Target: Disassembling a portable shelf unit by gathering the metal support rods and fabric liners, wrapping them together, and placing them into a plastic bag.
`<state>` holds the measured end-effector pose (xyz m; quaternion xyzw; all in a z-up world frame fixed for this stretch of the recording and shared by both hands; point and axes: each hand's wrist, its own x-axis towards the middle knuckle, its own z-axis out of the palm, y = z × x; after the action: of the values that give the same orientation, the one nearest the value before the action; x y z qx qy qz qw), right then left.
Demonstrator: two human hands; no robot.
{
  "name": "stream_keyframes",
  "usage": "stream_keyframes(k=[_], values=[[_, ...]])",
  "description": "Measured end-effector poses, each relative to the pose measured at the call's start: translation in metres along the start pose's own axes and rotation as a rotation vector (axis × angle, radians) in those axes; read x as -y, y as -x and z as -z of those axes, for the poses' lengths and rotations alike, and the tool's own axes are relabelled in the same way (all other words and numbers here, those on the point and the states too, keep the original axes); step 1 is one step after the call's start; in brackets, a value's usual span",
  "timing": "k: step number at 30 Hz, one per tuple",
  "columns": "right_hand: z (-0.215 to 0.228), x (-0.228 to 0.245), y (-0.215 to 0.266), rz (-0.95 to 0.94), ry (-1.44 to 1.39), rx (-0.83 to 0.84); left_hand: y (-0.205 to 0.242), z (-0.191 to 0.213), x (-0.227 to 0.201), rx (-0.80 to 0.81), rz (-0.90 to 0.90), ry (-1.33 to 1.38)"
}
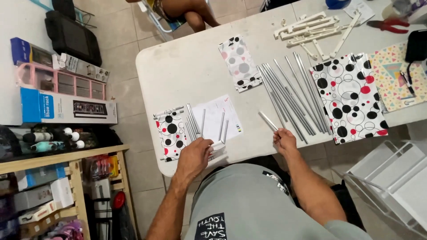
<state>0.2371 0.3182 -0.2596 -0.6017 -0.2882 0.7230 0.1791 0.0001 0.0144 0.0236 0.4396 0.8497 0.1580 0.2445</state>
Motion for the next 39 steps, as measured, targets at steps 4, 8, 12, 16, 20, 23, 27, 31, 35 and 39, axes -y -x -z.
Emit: stream_keyframes(k=[4,8,12,16,20,23,27,31,35,39], values=[[-0.007,-0.005,0.023,-0.126,-0.048,0.029,0.005,0.009,-0.020,-0.115,-0.101,0.130],[-0.042,0.011,0.093,-0.246,0.261,0.310,0.005,0.012,-0.041,-0.205,-0.220,0.303],[-0.100,0.032,0.167,-0.237,0.145,0.631,0.006,-0.002,-0.067,-0.159,-0.428,0.429],[-0.108,0.031,0.132,-0.144,0.221,0.687,0.017,-0.011,-0.079,0.047,-0.611,0.319],[-0.125,0.082,0.167,0.178,0.329,0.825,0.011,-0.024,-0.058,-0.001,-0.545,0.377],[-0.128,0.102,0.188,0.268,0.391,0.914,-0.004,-0.018,-0.026,-0.376,-0.358,0.404],[-0.129,0.108,0.207,0.327,0.405,1.043,-0.019,0.022,0.003,-0.223,-0.161,0.470],[-0.123,0.101,0.183,0.398,0.453,1.051,-0.013,0.018,0.000,0.058,-0.151,0.655],[-0.134,0.115,0.211,0.505,0.495,0.882,-0.020,-0.007,-0.004,-0.013,-0.187,0.655],[-0.139,0.087,0.200,0.222,0.527,0.813,-0.016,-0.026,-0.031,0.136,-0.200,0.663]])
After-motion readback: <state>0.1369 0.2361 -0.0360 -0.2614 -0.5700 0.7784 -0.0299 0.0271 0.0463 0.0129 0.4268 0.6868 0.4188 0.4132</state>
